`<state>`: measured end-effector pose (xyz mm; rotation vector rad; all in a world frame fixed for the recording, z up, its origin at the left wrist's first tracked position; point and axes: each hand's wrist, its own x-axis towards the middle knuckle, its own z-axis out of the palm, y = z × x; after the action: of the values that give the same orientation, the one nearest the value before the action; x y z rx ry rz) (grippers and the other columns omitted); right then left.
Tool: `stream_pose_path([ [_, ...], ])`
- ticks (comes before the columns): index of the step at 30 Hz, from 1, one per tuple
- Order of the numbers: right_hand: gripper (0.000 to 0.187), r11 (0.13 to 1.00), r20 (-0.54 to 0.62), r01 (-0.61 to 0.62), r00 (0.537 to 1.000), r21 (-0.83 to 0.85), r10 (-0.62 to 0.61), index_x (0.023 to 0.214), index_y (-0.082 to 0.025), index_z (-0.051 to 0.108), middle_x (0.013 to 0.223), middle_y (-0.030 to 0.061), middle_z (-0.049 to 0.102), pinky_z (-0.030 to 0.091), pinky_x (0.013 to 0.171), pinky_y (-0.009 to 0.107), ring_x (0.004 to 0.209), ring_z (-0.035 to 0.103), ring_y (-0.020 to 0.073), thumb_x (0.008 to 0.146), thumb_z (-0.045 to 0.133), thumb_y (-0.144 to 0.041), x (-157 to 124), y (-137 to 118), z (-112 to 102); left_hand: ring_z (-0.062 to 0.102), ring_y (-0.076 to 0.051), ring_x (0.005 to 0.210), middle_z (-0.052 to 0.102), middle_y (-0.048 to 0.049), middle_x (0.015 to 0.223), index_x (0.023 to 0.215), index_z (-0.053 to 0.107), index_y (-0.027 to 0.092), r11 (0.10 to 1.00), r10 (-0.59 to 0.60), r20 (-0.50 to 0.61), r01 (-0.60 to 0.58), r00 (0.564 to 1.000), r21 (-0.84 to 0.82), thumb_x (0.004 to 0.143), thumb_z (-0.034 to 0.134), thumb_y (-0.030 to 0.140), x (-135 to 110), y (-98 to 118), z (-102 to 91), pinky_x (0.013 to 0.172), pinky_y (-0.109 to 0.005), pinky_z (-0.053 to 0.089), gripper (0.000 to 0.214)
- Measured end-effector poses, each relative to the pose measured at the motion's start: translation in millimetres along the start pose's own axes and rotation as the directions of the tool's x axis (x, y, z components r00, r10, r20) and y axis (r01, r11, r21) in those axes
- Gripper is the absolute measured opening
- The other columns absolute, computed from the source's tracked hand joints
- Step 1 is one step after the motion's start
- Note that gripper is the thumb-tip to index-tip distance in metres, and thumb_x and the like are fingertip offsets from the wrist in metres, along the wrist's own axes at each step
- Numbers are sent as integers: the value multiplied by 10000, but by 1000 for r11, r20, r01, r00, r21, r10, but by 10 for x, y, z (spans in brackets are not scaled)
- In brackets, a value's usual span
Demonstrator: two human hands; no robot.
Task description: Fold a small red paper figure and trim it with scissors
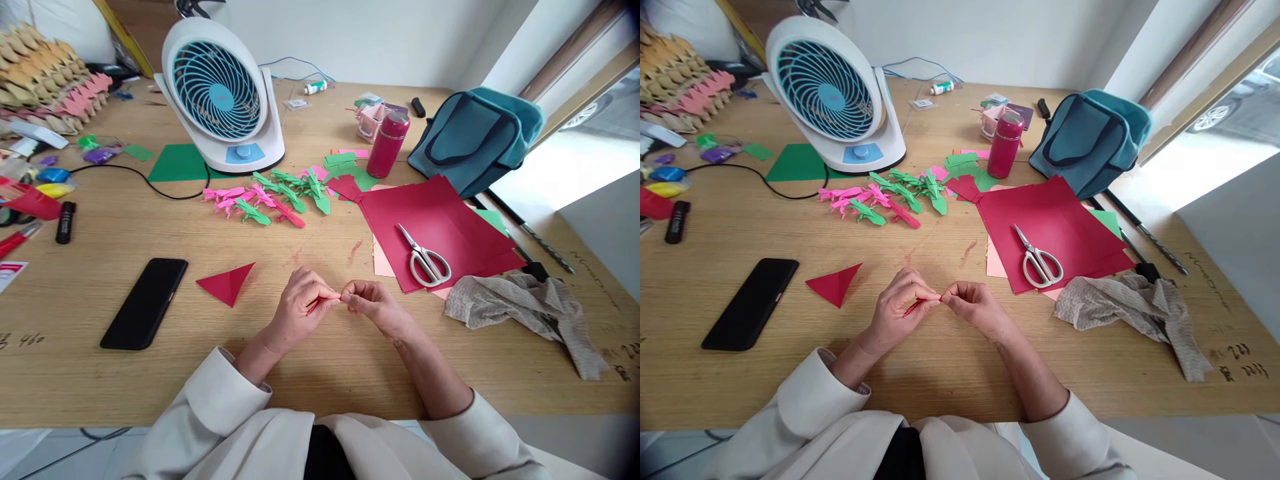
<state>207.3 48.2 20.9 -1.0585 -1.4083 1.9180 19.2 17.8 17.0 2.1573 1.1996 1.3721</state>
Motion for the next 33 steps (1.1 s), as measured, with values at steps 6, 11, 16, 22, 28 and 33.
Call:
stream_pose_path([
  [6,407,999,-28,3,1000,-39,-4,748,-163,620,602,-44,456,199,498,253,538,298,89,730,734,-554,-7,-25,10,593,-156,819,660,-34,838,934,705,212,999,-25,8,25,1000,-27,864,678,195,3,-17,-6,752,-302,490,78],
  [11,414,999,-30,-2,1000,-50,0,754,-159,621,588,-53,444,186,492,254,524,289,83,724,734,-556,-9,-23,5,588,-154,821,664,-30,826,886,715,211,998,-34,17,35,999,-59,855,687,185,31,-22,-17,738,-289,489,50],
  [16,390,999,-22,-12,1000,-33,11,737,-163,622,594,-47,452,197,501,253,539,302,89,713,750,-531,-4,1,-5,568,-153,791,639,-25,774,806,688,190,997,-59,47,61,997,-42,858,687,209,19,-17,-8,741,-297,469,56],
  [22,378,999,-3,-33,999,8,33,729,-166,608,598,-49,431,199,515,251,556,297,94,726,747,-517,5,23,-17,538,-153,779,622,-16,766,804,654,194,997,-20,72,14,997,78,889,655,266,1,-32,-8,761,-319,424,112],
  [28,404,996,-1,-8,1000,-93,8,744,-159,606,600,-54,432,194,506,250,539,290,84,736,728,-543,-12,-16,-29,500,-169,770,615,-19,750,789,638,195,982,9,152,-37,988,183,918,603,269,27,-22,-32,786,-357,392,152],
  [33,438,988,-28,9,1000,-155,-13,747,-158,596,611,-48,435,203,496,252,531,291,84,767,681,-587,-10,-45,-39,491,-181,783,619,-22,761,783,617,194,963,33,163,-75,986,259,910,598,241,45,0,-46,817,-378,392,136],
])
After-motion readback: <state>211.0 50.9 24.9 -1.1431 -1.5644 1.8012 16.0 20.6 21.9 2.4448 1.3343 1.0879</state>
